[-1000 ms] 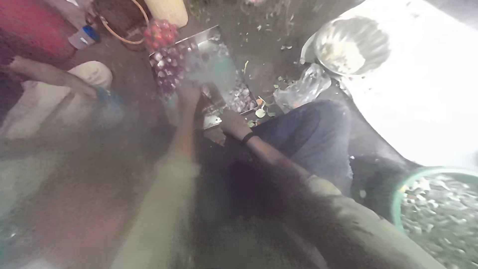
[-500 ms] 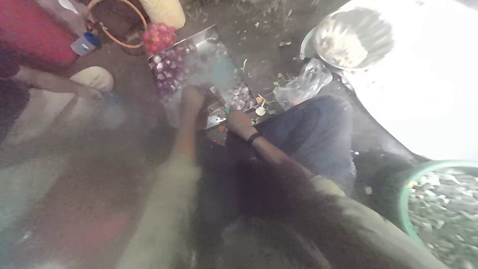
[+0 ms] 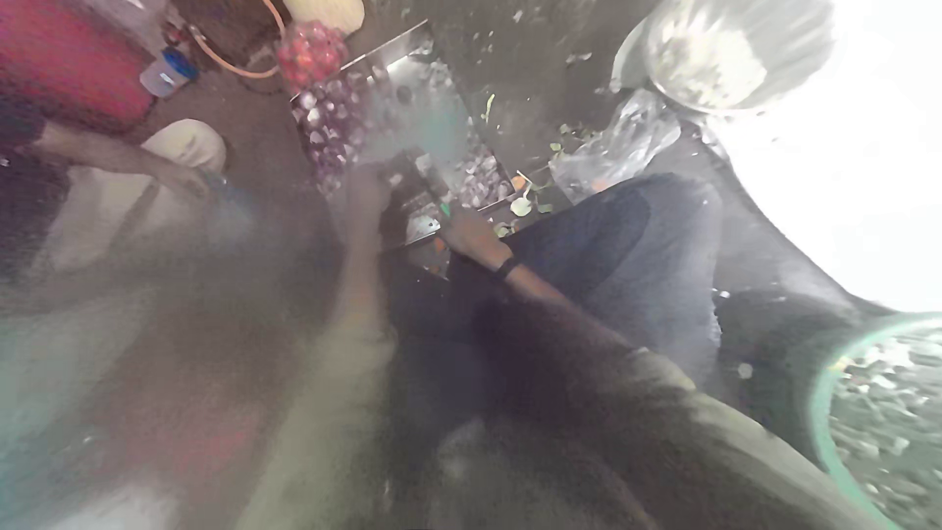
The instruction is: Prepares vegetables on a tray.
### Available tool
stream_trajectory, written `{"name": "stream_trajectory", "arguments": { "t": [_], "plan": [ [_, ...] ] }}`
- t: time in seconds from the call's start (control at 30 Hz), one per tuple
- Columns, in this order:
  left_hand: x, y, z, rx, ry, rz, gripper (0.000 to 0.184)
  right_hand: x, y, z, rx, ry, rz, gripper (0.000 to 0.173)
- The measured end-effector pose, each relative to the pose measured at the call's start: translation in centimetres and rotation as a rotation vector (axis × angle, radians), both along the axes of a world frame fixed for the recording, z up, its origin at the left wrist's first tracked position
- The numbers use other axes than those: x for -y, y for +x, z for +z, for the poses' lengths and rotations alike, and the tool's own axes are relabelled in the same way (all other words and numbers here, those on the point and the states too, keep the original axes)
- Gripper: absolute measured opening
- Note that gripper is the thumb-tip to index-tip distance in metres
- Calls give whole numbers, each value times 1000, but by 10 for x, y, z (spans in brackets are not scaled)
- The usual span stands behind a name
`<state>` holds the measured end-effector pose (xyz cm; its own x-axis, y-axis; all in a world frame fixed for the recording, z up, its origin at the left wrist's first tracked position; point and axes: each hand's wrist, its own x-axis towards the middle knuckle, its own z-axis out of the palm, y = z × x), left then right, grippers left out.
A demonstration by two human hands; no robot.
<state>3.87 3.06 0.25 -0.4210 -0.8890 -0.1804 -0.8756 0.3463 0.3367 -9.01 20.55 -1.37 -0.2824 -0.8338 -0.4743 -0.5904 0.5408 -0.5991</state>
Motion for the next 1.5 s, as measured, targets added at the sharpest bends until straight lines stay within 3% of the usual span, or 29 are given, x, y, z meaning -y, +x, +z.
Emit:
{"name": "stream_trajectory", "arguments": {
  "t": [0.13,0.6,0.8,1.03,1.13,1.23,1.4,1.47,1.5],
  "plan": [
    [-3,-5,-3,74,-27,-14,26,1,3,7,17,74,-10,39],
    [-6,-16,1,73,-39,-9,24,24,25,9,-58,34,163,36],
    [-10,-14,11,90,35,33,27,54,38,7,-196,50,61,34],
    [-10,-12,-1,1,-7,89,25,11,27,9,-270,52,162,27],
    [-15,-19,14,14,35,64,25,-7,19,6,-222,-141,78,28],
    [-13,-16,9,47,13,85,23,-5,24,12,-179,-187,39,33],
    [-7,-17,1,10,43,161,24,29,29,21,-183,64,152,34],
    [-13,-17,10,42,27,83,25,33,32,21,-201,86,198,32],
    [-25,-14,19,36,-77,3,26,36,33,18,-220,77,197,29]
  ]
}}
